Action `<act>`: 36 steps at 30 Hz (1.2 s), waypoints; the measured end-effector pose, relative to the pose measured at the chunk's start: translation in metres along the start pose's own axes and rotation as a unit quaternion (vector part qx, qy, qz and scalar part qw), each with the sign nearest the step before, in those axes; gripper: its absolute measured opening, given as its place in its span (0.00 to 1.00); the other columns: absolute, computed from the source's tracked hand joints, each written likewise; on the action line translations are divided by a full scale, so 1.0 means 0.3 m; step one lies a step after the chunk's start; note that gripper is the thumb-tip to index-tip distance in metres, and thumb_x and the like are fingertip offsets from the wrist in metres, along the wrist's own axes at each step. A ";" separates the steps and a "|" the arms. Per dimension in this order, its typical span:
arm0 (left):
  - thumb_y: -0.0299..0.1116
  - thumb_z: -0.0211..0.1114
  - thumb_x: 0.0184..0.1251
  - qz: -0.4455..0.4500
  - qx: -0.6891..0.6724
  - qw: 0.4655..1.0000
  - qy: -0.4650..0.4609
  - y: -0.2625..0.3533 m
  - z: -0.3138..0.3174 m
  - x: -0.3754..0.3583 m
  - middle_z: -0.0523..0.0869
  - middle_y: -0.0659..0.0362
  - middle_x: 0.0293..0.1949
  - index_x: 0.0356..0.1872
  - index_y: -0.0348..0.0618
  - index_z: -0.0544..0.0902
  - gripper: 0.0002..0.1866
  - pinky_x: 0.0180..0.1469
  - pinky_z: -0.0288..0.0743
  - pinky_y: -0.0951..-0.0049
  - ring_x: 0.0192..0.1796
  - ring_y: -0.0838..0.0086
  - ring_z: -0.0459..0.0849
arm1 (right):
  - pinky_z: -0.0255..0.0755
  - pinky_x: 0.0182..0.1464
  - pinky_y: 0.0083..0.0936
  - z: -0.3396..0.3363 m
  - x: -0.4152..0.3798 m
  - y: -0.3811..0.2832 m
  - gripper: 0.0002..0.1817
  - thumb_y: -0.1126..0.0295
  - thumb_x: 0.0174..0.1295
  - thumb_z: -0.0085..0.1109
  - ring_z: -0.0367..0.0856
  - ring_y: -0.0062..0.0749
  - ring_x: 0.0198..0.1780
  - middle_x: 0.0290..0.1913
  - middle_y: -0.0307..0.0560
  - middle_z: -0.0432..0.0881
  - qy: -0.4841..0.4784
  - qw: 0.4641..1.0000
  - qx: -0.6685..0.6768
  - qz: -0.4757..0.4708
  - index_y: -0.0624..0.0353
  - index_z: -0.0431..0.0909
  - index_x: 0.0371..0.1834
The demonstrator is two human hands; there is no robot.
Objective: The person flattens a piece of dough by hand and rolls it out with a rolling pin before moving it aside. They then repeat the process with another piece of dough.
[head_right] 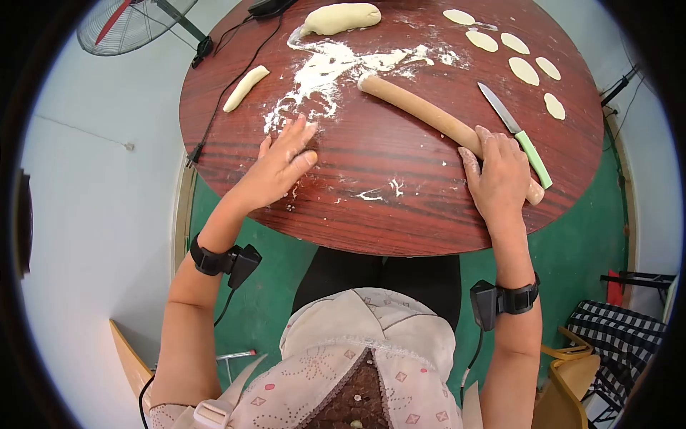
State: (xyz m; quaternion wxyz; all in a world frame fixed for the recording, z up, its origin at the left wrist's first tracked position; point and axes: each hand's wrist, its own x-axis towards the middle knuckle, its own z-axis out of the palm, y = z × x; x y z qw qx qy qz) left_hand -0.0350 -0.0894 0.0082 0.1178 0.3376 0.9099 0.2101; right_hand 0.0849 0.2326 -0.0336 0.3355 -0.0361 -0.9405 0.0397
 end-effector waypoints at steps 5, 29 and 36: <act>0.35 0.55 0.73 0.013 -0.050 0.986 0.160 -0.030 -0.029 0.031 0.68 0.43 0.68 0.63 0.36 0.75 0.22 0.71 0.57 0.62 0.72 0.50 0.62 | 0.70 0.44 0.38 -0.001 -0.001 0.000 0.19 0.65 0.56 0.67 0.79 0.44 0.42 0.39 0.48 0.81 -0.004 1.000 0.002 -0.002 0.60 0.78 0.50; 0.27 0.68 0.62 -0.086 -0.114 0.977 0.158 -0.140 -0.115 0.143 0.84 0.62 0.29 0.39 0.34 0.84 0.07 0.39 0.74 0.75 0.35 0.78 0.82 | 0.70 0.42 0.37 0.006 0.007 0.008 0.19 0.64 0.56 0.67 0.79 0.43 0.41 0.38 0.47 0.80 0.007 1.000 0.013 -0.004 0.61 0.78 0.49; 0.25 0.70 0.55 0.171 0.200 0.938 0.224 -0.090 -0.065 0.055 0.84 0.58 0.33 0.37 0.40 0.84 0.08 0.44 0.73 0.62 0.39 0.60 0.81 | 0.71 0.44 0.37 0.005 0.005 0.005 0.20 0.64 0.55 0.67 0.79 0.44 0.43 0.39 0.48 0.81 0.005 1.000 0.008 0.004 0.60 0.78 0.50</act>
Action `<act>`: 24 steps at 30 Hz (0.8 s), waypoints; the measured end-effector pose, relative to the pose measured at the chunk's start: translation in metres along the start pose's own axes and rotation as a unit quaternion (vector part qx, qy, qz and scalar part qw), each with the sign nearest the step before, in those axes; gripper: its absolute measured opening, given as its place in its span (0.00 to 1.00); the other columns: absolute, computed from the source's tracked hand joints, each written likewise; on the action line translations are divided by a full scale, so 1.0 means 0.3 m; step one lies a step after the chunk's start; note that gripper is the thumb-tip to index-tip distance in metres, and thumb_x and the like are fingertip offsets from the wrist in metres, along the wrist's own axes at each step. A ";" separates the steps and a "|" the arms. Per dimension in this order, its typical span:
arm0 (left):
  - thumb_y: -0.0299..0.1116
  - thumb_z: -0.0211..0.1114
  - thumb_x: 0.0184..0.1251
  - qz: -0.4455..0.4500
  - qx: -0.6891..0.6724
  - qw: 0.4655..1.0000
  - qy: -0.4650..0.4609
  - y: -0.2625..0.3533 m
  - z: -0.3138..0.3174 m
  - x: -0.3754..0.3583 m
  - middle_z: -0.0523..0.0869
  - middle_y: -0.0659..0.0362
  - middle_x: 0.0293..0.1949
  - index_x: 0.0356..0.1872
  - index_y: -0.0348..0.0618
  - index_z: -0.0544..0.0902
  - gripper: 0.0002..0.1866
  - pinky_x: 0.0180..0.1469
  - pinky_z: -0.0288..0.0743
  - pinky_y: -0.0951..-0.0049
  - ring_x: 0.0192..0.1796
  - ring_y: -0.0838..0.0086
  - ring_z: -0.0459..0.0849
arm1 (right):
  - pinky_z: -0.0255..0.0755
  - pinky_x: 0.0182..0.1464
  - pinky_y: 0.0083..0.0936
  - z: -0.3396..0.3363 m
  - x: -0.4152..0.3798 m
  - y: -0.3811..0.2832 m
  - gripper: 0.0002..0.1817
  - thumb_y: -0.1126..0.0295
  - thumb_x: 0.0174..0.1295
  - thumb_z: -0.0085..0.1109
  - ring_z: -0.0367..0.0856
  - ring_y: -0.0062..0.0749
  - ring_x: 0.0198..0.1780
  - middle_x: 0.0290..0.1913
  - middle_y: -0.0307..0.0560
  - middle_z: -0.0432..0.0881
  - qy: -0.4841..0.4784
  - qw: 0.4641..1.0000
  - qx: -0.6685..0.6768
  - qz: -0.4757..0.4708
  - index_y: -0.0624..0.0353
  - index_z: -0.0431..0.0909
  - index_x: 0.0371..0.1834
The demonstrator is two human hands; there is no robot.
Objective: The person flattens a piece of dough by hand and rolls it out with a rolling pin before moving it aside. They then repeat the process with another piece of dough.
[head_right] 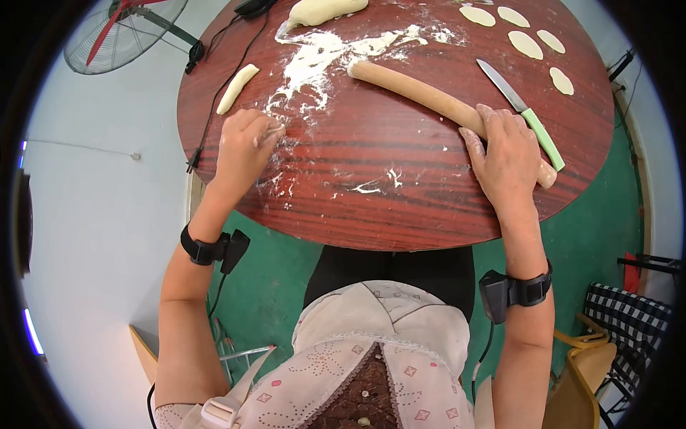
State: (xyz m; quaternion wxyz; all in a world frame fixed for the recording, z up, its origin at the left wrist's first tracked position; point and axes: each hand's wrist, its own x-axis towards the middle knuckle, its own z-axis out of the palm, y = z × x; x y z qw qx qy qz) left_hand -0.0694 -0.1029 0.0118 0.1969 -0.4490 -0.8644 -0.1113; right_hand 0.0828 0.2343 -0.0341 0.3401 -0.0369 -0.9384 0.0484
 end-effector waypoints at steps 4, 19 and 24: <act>0.25 0.69 0.56 -0.053 -0.092 0.994 -0.030 0.031 -0.004 -0.060 0.85 0.57 0.38 0.38 0.39 0.83 0.09 0.50 0.72 0.63 0.44 0.61 0.82 | 0.71 0.45 0.37 -0.005 0.002 -0.007 0.20 0.65 0.56 0.67 0.79 0.44 0.44 0.40 0.48 0.81 -0.007 1.000 -0.005 0.003 0.59 0.78 0.50; 0.61 0.58 0.65 -0.074 -0.031 0.984 -0.160 0.098 0.009 -0.175 0.58 0.41 0.74 0.71 0.32 0.60 0.45 0.71 0.41 0.34 0.78 0.49 0.49 | 0.70 0.47 0.38 -0.004 -0.006 -0.002 0.20 0.65 0.57 0.66 0.78 0.44 0.45 0.41 0.47 0.81 -0.013 1.000 -0.012 0.001 0.59 0.78 0.51; 0.62 0.58 0.64 -0.069 0.002 0.970 -0.231 0.109 -0.028 -0.138 0.57 0.41 0.74 0.72 0.33 0.59 0.47 0.71 0.37 0.35 0.78 0.49 0.46 | 0.70 0.47 0.38 0.000 -0.006 -0.005 0.20 0.65 0.57 0.67 0.78 0.44 0.44 0.41 0.47 0.81 -0.021 1.000 -0.005 0.008 0.59 0.78 0.52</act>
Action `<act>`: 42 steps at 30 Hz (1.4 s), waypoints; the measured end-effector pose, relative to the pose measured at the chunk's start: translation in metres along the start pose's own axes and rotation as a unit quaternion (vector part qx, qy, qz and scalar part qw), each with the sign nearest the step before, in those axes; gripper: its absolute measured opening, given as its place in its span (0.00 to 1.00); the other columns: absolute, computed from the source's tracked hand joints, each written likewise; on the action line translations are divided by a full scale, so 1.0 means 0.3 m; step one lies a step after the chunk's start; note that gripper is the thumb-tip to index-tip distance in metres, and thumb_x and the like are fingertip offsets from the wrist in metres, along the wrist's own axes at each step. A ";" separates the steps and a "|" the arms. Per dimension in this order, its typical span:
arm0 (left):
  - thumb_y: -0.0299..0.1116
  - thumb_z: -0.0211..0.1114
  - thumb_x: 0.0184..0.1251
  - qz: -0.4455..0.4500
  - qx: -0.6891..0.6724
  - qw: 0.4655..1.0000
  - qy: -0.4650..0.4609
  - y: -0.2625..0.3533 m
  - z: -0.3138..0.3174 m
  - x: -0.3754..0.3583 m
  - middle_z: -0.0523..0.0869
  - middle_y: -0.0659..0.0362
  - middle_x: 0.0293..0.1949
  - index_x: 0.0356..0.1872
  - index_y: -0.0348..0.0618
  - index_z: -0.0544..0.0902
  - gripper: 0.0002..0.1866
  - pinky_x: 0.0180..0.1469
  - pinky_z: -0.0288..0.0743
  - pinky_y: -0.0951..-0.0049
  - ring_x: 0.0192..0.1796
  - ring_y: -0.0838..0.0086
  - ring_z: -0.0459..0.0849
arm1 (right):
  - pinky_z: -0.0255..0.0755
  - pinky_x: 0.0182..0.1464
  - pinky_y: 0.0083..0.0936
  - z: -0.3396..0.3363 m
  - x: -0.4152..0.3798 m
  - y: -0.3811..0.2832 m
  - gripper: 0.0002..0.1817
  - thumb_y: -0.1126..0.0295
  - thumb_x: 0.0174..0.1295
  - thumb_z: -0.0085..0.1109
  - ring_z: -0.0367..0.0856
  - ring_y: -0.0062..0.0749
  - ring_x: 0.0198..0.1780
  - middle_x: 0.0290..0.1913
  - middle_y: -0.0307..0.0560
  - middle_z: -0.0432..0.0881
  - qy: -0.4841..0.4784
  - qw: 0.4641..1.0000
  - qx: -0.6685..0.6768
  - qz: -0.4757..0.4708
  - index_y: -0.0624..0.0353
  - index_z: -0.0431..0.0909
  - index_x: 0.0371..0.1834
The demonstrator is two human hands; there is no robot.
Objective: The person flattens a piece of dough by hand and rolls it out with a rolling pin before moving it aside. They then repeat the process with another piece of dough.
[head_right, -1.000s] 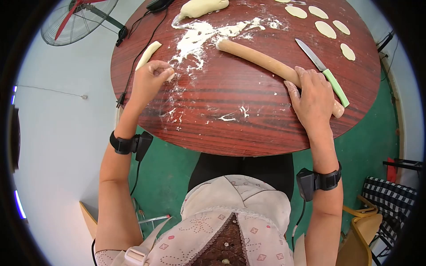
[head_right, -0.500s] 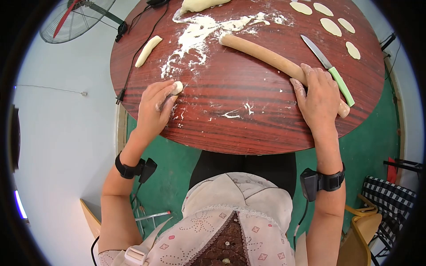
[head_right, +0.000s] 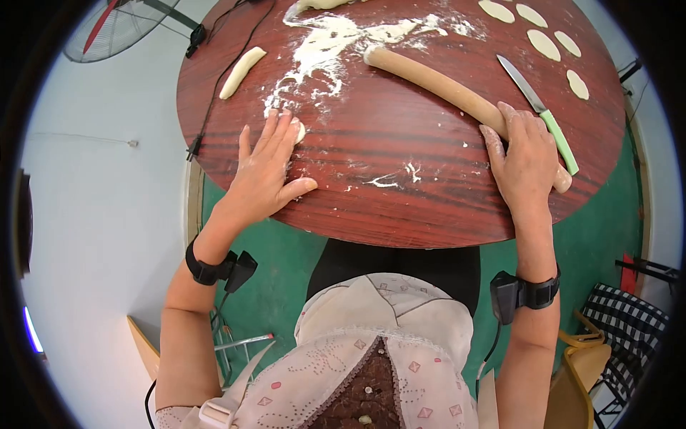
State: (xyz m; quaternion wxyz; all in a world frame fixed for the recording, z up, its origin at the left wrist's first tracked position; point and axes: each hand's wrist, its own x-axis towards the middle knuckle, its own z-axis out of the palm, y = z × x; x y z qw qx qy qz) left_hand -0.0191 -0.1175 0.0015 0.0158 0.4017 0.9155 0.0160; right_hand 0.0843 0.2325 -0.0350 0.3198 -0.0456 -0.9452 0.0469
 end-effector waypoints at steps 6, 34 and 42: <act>0.51 0.57 0.70 -0.037 -0.210 0.977 0.019 -0.045 -0.033 0.015 0.61 0.38 0.72 0.68 0.34 0.66 0.35 0.74 0.43 0.45 0.78 0.45 0.46 | 0.70 0.46 0.38 0.000 -0.004 0.002 0.20 0.65 0.57 0.67 0.78 0.44 0.44 0.40 0.48 0.81 0.019 1.000 -0.003 -0.013 0.59 0.78 0.52; 0.31 0.68 0.61 -0.167 -0.437 0.878 0.107 -0.166 0.013 0.171 0.88 0.59 0.33 0.40 0.36 0.86 0.10 0.38 0.76 0.77 0.33 0.80 0.82 | 0.71 0.46 0.37 -0.006 0.008 0.001 0.20 0.65 0.56 0.67 0.79 0.44 0.44 0.40 0.48 0.81 0.003 1.000 0.002 -0.006 0.60 0.78 0.51; 0.29 0.67 0.64 -0.162 -0.323 0.925 0.121 -0.142 0.003 0.189 0.86 0.60 0.34 0.41 0.34 0.84 0.09 0.39 0.75 0.81 0.36 0.83 0.81 | 0.71 0.47 0.38 -0.003 0.009 0.001 0.20 0.65 0.56 0.67 0.79 0.44 0.45 0.41 0.49 0.81 0.000 1.000 0.000 0.000 0.60 0.79 0.50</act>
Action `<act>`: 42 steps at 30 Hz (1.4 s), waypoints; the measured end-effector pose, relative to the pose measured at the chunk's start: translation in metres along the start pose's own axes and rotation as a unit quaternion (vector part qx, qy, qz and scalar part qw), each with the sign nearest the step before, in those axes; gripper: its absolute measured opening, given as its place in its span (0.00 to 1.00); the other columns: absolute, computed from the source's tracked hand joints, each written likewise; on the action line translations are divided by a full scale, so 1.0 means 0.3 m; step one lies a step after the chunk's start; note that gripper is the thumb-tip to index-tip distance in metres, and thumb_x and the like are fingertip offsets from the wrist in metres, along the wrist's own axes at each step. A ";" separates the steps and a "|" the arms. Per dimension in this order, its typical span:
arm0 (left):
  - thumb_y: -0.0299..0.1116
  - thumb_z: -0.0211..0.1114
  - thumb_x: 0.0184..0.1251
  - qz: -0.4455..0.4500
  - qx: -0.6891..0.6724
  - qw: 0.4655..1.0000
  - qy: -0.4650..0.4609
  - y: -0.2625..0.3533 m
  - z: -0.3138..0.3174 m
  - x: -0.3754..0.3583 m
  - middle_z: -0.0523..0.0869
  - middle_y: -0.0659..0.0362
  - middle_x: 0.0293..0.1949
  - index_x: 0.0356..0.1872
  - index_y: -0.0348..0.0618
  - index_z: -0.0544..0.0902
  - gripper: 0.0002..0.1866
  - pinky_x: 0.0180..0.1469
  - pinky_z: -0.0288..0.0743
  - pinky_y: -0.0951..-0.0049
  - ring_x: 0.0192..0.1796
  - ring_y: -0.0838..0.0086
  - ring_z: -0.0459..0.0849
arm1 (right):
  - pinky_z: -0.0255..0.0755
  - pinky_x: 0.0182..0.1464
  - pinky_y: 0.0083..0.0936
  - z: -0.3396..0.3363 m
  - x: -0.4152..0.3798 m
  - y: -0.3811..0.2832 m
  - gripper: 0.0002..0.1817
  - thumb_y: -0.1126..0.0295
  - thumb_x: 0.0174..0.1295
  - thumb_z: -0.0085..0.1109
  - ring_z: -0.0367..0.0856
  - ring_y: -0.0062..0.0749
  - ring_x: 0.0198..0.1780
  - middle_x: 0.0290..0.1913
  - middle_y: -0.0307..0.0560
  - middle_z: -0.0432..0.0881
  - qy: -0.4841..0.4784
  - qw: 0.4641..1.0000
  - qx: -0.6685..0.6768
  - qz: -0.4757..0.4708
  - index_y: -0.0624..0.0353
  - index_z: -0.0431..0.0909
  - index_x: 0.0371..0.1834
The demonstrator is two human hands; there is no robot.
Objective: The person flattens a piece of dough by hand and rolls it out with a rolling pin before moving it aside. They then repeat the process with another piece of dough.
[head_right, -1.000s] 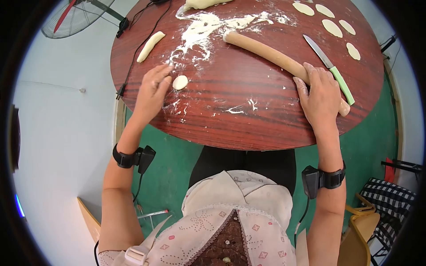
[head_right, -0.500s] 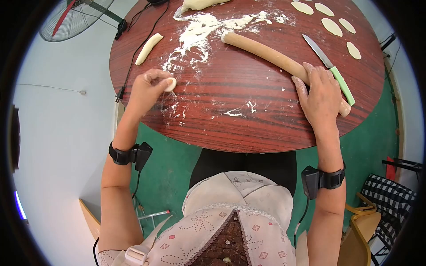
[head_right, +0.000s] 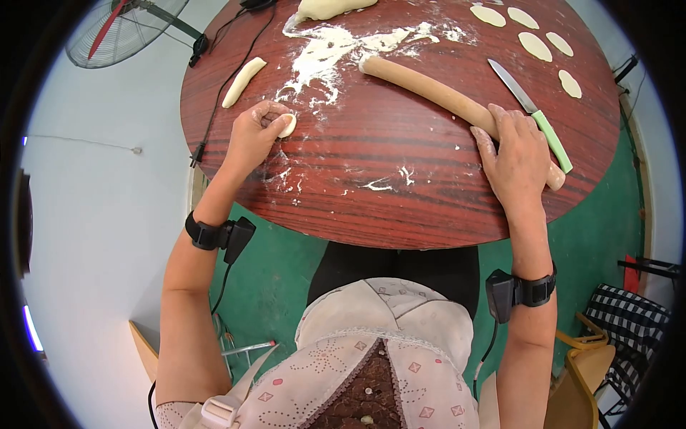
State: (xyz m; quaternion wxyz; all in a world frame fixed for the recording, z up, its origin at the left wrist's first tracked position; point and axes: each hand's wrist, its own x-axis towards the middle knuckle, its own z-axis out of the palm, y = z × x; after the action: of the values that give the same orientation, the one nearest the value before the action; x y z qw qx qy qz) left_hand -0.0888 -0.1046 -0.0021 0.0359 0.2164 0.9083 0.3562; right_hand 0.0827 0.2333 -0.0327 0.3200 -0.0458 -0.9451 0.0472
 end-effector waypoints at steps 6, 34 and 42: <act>0.29 0.68 0.62 -0.027 -0.144 0.987 0.070 0.001 -0.041 0.014 0.87 0.58 0.35 0.39 0.35 0.85 0.08 0.39 0.76 0.79 0.36 0.81 0.83 | 0.71 0.48 0.38 -0.001 -0.002 0.000 0.20 0.64 0.56 0.67 0.79 0.44 0.45 0.41 0.48 0.81 -0.001 1.000 0.004 0.005 0.59 0.79 0.51; 0.21 0.66 0.58 0.230 0.138 0.961 0.070 0.034 -0.005 -0.223 0.86 0.53 0.37 0.40 0.35 0.84 0.08 0.44 0.77 0.68 0.41 0.61 0.84 | 0.70 0.44 0.37 -0.002 -0.007 0.000 0.20 0.65 0.56 0.66 0.79 0.44 0.43 0.40 0.48 0.81 0.001 1.000 0.005 0.001 0.59 0.78 0.51; 0.19 0.64 0.59 0.294 0.190 0.937 0.009 0.009 -0.029 -0.261 0.84 0.51 0.48 0.47 0.36 0.82 0.14 0.50 0.75 0.61 0.49 0.57 0.82 | 0.70 0.46 0.37 0.005 -0.011 0.004 0.19 0.65 0.57 0.66 0.79 0.44 0.44 0.41 0.48 0.81 0.025 1.000 0.005 -0.013 0.59 0.78 0.51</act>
State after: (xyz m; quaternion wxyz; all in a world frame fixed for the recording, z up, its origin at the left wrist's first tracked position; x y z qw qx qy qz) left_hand -0.0188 -0.1411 -0.0007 -0.1203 0.4731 0.8553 0.1738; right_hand 0.0845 0.2339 -0.0360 0.3441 -0.0331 -0.9372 0.0469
